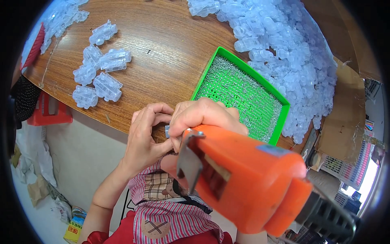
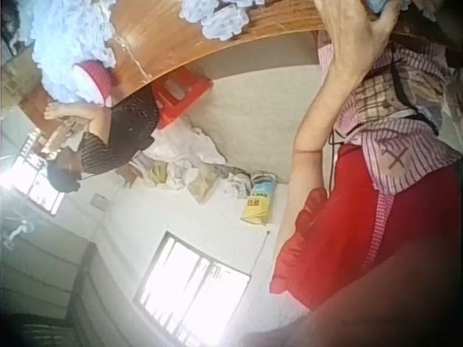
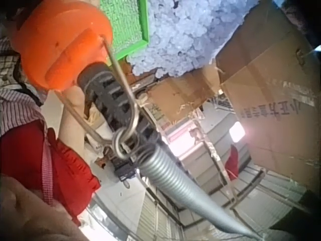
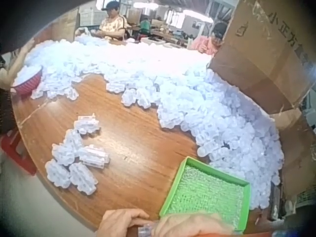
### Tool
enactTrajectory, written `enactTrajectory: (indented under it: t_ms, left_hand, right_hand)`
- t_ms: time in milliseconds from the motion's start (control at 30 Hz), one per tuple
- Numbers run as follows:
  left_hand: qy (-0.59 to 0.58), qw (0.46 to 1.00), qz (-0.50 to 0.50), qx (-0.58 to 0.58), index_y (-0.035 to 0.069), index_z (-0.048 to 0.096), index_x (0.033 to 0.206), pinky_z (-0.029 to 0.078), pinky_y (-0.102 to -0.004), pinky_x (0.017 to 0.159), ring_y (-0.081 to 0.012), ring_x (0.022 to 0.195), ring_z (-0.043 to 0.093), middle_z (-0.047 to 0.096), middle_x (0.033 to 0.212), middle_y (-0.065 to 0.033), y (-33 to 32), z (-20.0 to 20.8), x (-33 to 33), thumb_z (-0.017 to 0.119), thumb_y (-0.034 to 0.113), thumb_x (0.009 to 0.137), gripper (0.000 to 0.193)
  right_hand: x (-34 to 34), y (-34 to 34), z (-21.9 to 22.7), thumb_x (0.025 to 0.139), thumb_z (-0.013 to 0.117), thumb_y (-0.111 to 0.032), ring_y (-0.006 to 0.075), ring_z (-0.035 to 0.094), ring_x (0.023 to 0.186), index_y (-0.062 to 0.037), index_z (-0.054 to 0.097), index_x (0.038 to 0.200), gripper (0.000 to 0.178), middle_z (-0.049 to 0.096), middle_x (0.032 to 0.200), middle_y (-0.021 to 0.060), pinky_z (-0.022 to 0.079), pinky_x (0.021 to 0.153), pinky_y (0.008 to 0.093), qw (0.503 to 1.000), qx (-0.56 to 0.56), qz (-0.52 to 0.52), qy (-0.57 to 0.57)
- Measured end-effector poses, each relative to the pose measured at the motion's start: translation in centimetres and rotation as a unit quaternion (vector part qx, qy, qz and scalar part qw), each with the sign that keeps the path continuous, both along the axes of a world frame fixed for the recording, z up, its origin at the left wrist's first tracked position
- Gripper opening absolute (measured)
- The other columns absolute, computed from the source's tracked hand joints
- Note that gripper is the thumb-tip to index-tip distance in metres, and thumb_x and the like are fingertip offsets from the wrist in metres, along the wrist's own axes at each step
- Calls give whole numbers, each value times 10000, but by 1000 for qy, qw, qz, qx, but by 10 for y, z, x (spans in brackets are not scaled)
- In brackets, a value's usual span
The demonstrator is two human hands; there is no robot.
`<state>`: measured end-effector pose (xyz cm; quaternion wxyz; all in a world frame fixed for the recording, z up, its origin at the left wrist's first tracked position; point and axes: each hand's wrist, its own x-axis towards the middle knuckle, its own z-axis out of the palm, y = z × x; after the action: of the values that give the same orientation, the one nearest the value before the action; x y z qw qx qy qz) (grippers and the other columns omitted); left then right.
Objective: The person picks up a plastic part, inserts metal pins into it by hand, and then uses a power tool to drive them in. This process is repeated for several plastic parts, which are then placed on the table.
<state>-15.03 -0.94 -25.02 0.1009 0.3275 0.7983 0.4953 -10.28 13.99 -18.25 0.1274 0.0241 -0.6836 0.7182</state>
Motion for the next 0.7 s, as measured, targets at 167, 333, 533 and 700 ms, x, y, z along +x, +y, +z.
enactTrajectory:
  t_ms: [167,333,533,700]
  left_hand:
    - [-7,1000,-4,-3,64,525,1087,380,-384,853,-233,976,592,688,922,-33,0,4,0,782,188,691,488]
    - [16,1000,5,-2,66,522,1103,383,-396,859,-237,996,581,683,918,-40,0,9,1,772,185,697,491]
    - [26,999,44,-2,35,525,1167,419,-404,841,-272,903,549,602,851,-78,-6,10,8,749,137,710,519]
    - [-46,996,46,-66,26,531,1153,458,-375,744,-259,832,554,566,828,-98,-13,23,11,744,162,753,473]
  right_hand:
    - [2,-1,0,832,653,-527,130,466,535,-19,549,919,525,518,616,37,392,475,266,999,47,-18,-13]
    - [-3,1,-1,818,645,-579,124,473,519,2,570,953,601,517,602,31,391,460,271,996,82,-26,-22]
    - [5,12,29,764,671,-628,119,483,541,4,556,992,681,515,615,30,404,488,272,989,-123,-35,74]
    - [8,4,19,797,663,-576,121,487,561,5,542,1027,636,514,639,28,403,501,264,992,-105,-66,32]
